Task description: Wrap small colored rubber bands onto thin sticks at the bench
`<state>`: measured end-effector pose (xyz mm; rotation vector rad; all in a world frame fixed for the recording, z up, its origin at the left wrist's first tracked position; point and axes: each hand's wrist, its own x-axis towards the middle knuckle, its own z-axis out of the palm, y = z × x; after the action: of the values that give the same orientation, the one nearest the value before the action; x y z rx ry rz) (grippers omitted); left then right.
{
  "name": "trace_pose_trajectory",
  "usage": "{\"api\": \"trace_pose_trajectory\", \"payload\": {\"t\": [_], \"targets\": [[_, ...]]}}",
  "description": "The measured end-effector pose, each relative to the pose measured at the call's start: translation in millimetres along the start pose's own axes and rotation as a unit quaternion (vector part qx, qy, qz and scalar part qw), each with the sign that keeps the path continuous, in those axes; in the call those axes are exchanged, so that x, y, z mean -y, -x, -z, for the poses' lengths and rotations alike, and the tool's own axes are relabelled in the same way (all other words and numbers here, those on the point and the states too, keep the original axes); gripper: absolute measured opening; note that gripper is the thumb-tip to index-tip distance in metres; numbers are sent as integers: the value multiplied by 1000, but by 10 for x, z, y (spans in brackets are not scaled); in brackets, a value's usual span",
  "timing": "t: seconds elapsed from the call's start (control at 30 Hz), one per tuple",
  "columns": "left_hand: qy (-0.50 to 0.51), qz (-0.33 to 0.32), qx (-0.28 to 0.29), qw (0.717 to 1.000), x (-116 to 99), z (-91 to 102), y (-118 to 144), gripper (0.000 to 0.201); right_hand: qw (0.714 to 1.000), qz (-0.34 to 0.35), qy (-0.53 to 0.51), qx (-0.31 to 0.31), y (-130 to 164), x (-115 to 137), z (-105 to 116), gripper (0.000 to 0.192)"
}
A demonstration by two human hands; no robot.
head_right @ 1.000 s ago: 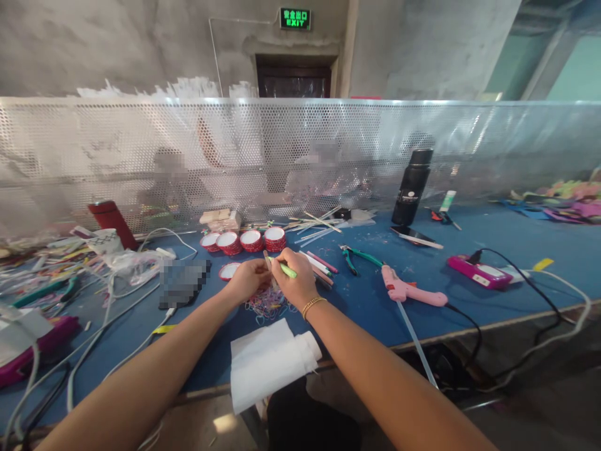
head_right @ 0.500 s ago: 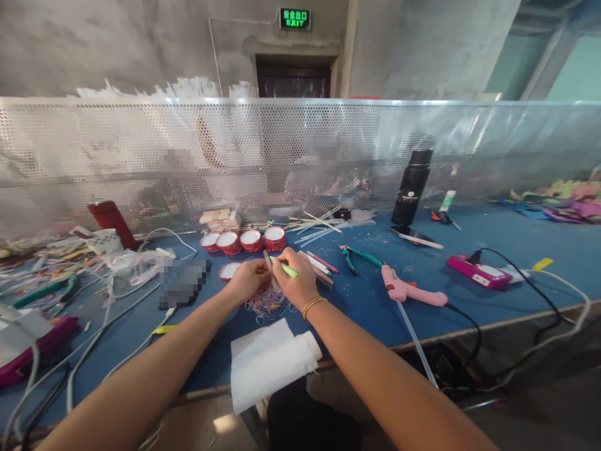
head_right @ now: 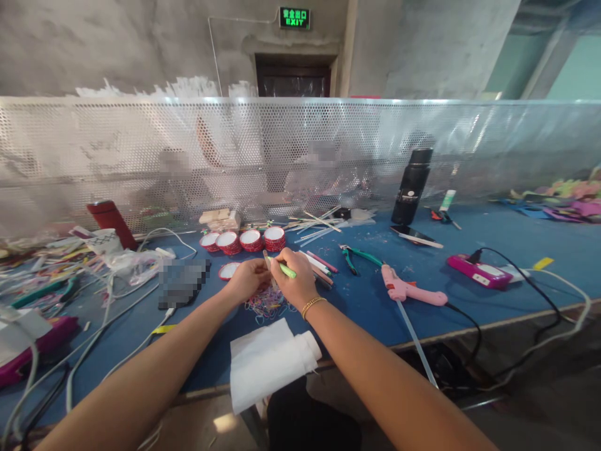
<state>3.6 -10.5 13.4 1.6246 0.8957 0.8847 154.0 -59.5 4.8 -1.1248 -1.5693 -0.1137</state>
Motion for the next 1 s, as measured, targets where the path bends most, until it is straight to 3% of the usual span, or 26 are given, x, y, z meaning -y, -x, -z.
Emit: {"api": "trace_pose_trajectory", "payload": {"t": [1.0], "targets": [[-4,-2,3,1000,33,9,-15,23,1000,13,-2,3,1,-17,-21,21]]}}
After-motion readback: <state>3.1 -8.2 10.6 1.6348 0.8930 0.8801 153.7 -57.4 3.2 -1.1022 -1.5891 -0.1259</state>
